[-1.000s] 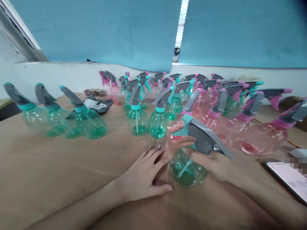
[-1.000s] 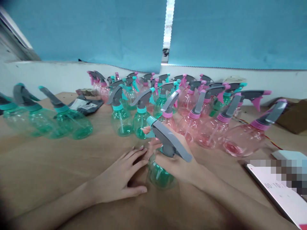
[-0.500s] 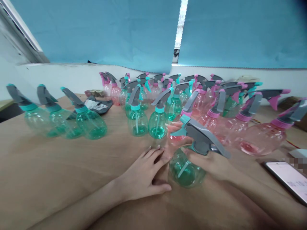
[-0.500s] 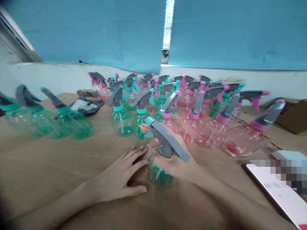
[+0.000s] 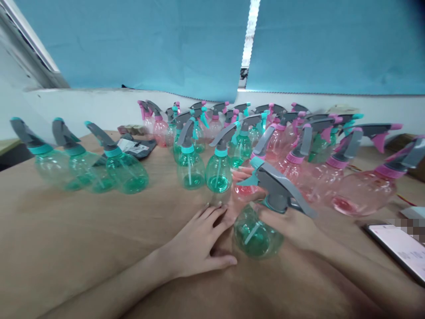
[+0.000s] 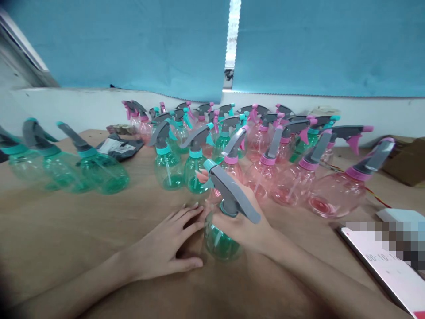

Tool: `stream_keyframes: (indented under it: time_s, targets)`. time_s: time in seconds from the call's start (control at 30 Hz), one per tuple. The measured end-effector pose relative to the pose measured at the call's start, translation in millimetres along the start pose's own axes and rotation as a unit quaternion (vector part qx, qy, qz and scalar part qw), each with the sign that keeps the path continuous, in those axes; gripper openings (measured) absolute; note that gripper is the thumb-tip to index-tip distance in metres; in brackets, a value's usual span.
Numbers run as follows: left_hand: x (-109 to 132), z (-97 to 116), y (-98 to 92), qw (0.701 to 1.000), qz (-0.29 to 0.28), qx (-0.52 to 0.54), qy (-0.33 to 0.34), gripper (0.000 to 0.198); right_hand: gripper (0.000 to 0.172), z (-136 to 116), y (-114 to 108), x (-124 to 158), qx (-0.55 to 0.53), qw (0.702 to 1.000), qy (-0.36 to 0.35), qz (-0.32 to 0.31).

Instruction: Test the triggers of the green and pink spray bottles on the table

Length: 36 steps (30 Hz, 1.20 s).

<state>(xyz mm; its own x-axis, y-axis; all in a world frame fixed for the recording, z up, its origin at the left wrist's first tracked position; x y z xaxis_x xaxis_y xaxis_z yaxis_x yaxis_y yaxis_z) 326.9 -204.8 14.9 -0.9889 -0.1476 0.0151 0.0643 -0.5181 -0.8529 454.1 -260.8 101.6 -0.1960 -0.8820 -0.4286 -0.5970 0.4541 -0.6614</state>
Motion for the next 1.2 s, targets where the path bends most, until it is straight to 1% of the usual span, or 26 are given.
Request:
stream_keyframes:
  time_s: [0.13,0.27,0.47,0.6,0.73,0.83,0.97,1.07,1.2]
  targets:
    - [0,0,-1.4,1.000,0.012,0.009,0.010,0.077,0.040,2,2,1,-0.025,1.000,0.002,-0.007]
    - [0,0,-1.6,1.000,0.011,0.013,0.008,0.078,0.046,2,1,0,-0.036,0.999,0.007,-0.011]
    - [1,-1,-1.2,1.000,0.012,0.018,0.006,0.074,0.037,4,1,0,-0.036,0.999,0.020,-0.018]
    - [1,-2,-0.6,1.000,0.009,0.012,0.006,0.076,0.042,7,3,2,-0.027,0.999,0.032,-0.029]
    - [0,-2,-0.5,1.000,0.003,0.001,0.000,0.079,0.044,4,1,1,0.003,1.000,0.023,-0.020]
    - [0,-2,-0.6,1.000,0.003,0.002,-0.002,0.077,0.044,4,0,1,0.012,0.999,0.025,-0.016]
    - [1,-2,-0.6,1.000,0.012,0.018,0.011,0.076,0.035,3,-2,1,0.008,1.000,0.026,-0.012]
    - [1,-3,-0.7,0.999,0.018,0.021,0.017,0.077,0.030,1,-1,0,0.009,0.999,0.023,-0.024]
    - [1,-2,-0.7,1.000,0.013,0.017,0.011,0.077,0.035,-4,0,-2,-0.024,0.999,0.013,-0.029]
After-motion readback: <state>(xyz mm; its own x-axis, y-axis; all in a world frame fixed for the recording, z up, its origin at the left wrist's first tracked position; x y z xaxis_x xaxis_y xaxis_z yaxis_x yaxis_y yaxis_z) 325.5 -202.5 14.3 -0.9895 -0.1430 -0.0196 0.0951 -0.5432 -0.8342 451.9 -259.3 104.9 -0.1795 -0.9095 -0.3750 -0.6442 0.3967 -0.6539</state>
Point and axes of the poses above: each hand's wrist, its own x-axis away from the middle knuckle, its own y-axis out of the palm, z = x × y, the point moved 7 cm from there along -x, towards the middle knuckle, and after that the axes turned 15 degrees about x, right-handed, at the moved point
